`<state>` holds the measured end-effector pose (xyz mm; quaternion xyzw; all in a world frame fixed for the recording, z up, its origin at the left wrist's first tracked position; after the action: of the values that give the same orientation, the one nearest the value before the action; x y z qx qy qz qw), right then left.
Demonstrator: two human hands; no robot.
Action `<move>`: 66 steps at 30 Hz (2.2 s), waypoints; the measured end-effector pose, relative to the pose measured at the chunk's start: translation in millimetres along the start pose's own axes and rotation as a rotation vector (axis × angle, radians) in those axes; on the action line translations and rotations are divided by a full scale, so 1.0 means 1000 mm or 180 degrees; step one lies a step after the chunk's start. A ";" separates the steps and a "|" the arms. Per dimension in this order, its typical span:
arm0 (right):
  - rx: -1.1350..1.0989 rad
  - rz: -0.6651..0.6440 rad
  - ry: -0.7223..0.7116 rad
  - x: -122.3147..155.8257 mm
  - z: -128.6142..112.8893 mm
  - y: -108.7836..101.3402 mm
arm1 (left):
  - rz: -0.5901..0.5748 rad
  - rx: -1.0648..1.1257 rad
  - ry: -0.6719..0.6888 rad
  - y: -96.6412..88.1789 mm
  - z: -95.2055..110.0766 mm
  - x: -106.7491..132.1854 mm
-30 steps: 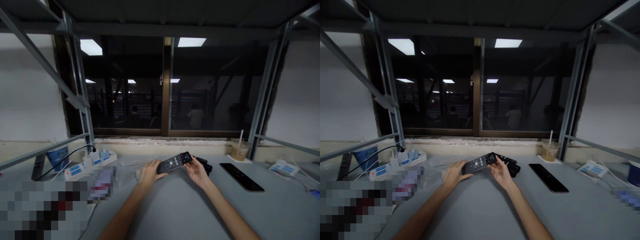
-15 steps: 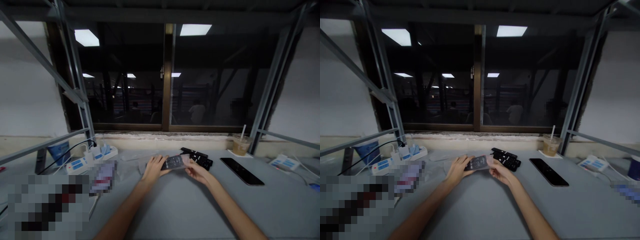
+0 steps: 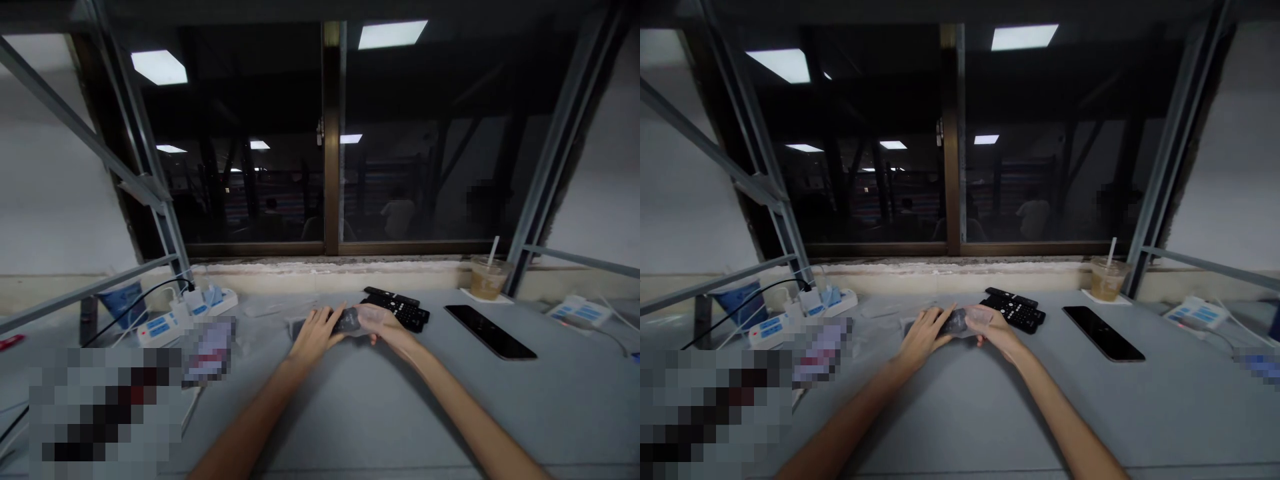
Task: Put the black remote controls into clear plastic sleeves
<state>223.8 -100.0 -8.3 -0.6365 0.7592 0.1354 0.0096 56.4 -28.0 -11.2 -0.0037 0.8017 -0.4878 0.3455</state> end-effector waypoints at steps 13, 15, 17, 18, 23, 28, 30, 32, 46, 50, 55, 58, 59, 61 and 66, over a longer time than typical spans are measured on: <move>0.0190 0.0346 0.0037 -0.007 0.002 -0.016 | -0.0465 0.0509 -0.0083 -0.006 0.004 0.000; 0.0257 0.0491 -0.0029 -0.008 0.001 -0.020 | -0.0621 0.0405 -0.0064 -0.008 0.006 0.000; 0.0446 0.0656 -0.0090 -0.009 0.002 -0.023 | -0.0711 0.0330 -0.0049 -0.008 0.008 0.000; 0.0625 0.0760 -0.0142 -0.009 0.002 -0.024 | -0.0748 0.0309 -0.0039 -0.008 0.009 0.000; 0.2503 0.1344 -0.0555 -0.007 0.002 -0.034 | -0.1073 0.0266 -0.0319 0.000 0.009 0.001; 0.3454 0.0947 -0.0515 -0.005 0.004 -0.032 | -0.1076 0.0146 -0.0386 0.003 0.004 0.003; 0.3602 0.0733 -0.0490 -0.004 0.006 -0.028 | -0.1122 0.0148 -0.0369 0.003 0.004 0.004; 0.3696 0.0622 -0.0481 -0.003 0.007 -0.025 | -0.1151 0.0192 -0.0346 0.003 0.005 0.004; 0.3832 0.0926 -0.0382 0.000 -0.004 -0.023 | -0.0935 0.0407 0.0034 0.005 0.019 -0.001; 0.4076 0.1101 -0.0358 0.000 -0.001 -0.030 | -0.0830 0.0649 0.0202 0.011 0.015 -0.001; 0.4597 0.1219 -0.0087 0.001 0.006 -0.037 | -0.0621 0.0975 0.0153 0.018 0.003 0.000; 0.4826 0.1298 0.0067 0.001 0.009 -0.040 | -0.0522 0.1055 -0.0041 0.017 -0.002 0.001; 0.4860 0.1289 0.0096 0.001 0.010 -0.040 | -0.0427 0.1093 -0.0135 0.015 -0.004 0.001; 0.4875 0.1231 0.0108 0.001 0.011 -0.042 | -0.0188 0.1119 -0.0360 0.011 -0.010 0.001; 0.4816 0.1258 0.0043 -0.001 0.011 -0.046 | 0.0099 0.0652 -0.1328 0.008 -0.038 0.004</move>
<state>266.5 -103.6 -27.2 -0.3107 0.7444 -0.4236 0.4121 34.8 4.8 -8.6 -0.0570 0.6592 -0.5499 0.5097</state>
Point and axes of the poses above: each hand's wrist, its own x-axis away from the middle knuckle, its own y-axis out of the palm, z = x × y, the point moved 1 cm from there along -x, towards the middle knuckle, and after that the axes turned 7 degrees about -x, right-handed, at the moved point
